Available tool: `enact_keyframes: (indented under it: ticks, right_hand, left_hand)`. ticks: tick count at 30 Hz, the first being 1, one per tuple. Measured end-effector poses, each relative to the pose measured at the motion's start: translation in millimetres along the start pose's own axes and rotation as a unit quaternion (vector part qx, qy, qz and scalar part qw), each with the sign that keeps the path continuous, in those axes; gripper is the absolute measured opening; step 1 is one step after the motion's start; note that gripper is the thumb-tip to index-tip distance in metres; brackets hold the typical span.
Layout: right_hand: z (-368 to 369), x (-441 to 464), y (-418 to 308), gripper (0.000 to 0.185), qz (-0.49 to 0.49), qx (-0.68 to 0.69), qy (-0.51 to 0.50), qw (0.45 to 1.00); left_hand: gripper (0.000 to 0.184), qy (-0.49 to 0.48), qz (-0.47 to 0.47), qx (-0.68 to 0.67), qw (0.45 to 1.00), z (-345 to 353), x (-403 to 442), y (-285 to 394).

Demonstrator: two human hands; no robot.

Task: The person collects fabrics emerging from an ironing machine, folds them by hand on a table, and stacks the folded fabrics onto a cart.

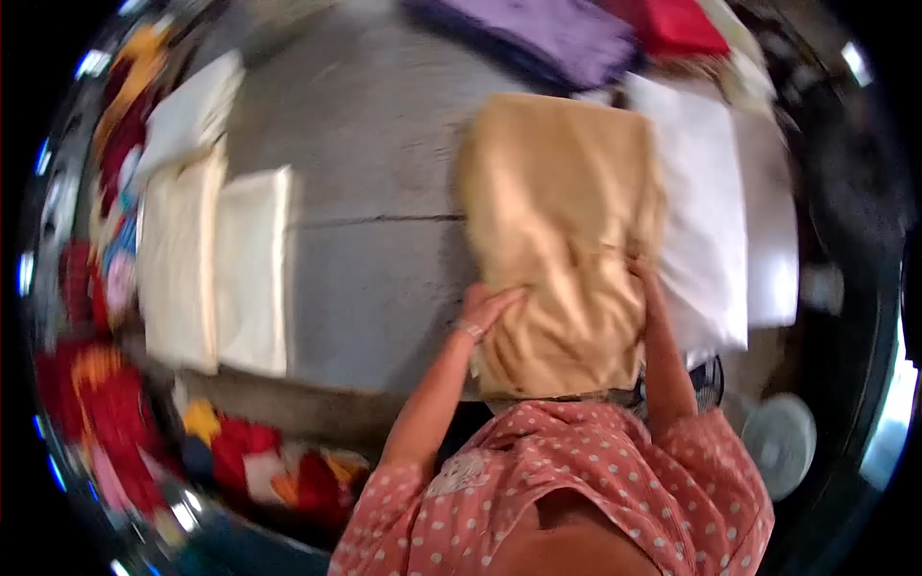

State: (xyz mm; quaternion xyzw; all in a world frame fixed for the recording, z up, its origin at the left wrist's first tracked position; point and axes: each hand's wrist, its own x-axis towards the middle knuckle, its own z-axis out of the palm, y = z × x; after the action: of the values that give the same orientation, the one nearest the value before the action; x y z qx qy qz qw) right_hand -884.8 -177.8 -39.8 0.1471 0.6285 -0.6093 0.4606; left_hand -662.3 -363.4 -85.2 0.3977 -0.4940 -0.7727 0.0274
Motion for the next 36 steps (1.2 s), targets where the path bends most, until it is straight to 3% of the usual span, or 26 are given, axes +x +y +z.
enact_keyframes:
  ticks: [2,4,5,6,7,8,10,11,12,13,15,16,18,19,21,23,25,27,29,31,34,36]
  right_hand:
    - [9,-6,-20,0.038,0.005,-0.036,-0.012,0.999]
    - [-17,22,-8,0.042,-0.056,-0.068,-0.048,0.995]
    - [-23,26,1,0.044,-0.156,-0.112,-0.001,0.981]
    - [-40,44,10,0.038,-0.205,-0.094,-0.039,0.974]
    - [-62,46,1,0.032,-0.169,-0.222,-0.014,0.960]
    - [-66,30,-13,0.021,-0.185,-0.373,0.055,0.908]
    - [-146,90,-5,0.030,-0.449,-0.207,-0.029,0.869]
    - [-144,93,-12,0.036,-0.473,-0.291,0.047,0.830]
    - [-108,83,-39,0.043,-0.499,-0.368,0.120,0.776]
    - [-28,21,-47,0.044,-0.506,-0.424,0.105,0.743]
    - [48,21,-38,0.041,-0.530,-0.492,-0.004,0.690]
    - [80,66,-25,0.037,-0.604,-0.551,-0.064,0.572]
    - [181,58,38,0.032,-0.588,-0.495,-0.289,0.571]
    - [241,-16,95,0.032,-0.578,-0.554,-0.291,0.524]
    - [312,-127,198,0.029,-0.468,-0.504,-0.469,0.554]
    - [358,-207,303,0.027,-0.404,-0.517,-0.567,0.498]
    - [367,-319,405,0.025,-0.359,-0.446,-0.689,0.444]
    - [369,-414,499,0.025,-0.332,-0.457,-0.759,0.322]
    - [367,-478,590,0.025,-0.280,-0.411,-0.836,0.232]
    - [363,-530,674,0.029,-0.346,-0.386,-0.851,0.081]
    - [348,-619,747,0.035,-0.355,-0.346,-0.867,-0.038]
    - [338,-644,796,0.037,-0.395,-0.304,-0.865,-0.066]
  left_hand:
    - [0.042,-0.003,0.039,0.084,0.996,7,22,-9]
    - [0.043,0.016,0.045,0.132,0.990,7,22,-10]
    - [0.043,0.037,0.049,0.134,0.989,8,8,-2]
    - [0.050,0.037,0.042,0.143,0.988,1,-4,-1]
    - [0.063,0.096,0.113,0.186,0.971,-6,-32,4]
    - [0.065,0.154,0.152,0.253,0.943,-17,-40,-20]
    - [0.065,0.268,0.182,0.315,0.892,-48,-79,-64]
    - [0.063,0.319,0.175,0.309,0.879,-66,-109,-79]
    - [0.059,0.330,0.107,0.225,0.911,-84,-154,-76]
    - [0.052,0.409,0.149,0.231,0.870,-105,-184,-96]
    - [0.043,0.542,0.145,0.219,0.798,-138,-251,-136]
    - [0.037,0.622,0.206,0.198,0.729,-149,-287,-151]
    - [0.032,0.708,0.217,0.174,0.649,-168,-375,-192]
    - [0.031,0.746,0.233,0.194,0.593,-176,-420,-213]
    - [0.029,0.827,0.156,0.185,0.507,-185,-504,-265]
    - [0.029,0.889,0.065,0.095,0.444,-183,-594,-315]
    - [0.026,0.944,-0.004,0.123,0.305,-181,-675,-407]
    - [0.024,0.966,-0.003,-0.023,0.256,-158,-758,-447]
    - [0.022,0.978,-0.104,0.032,0.175,-139,-823,-513]
    - [0.023,0.977,-0.174,0.055,0.108,-114,-885,-571]
    - [0.026,0.947,-0.305,0.076,0.068,-78,-952,-633]
    - [0.028,0.930,-0.357,0.045,0.070,-61,-992,-670]
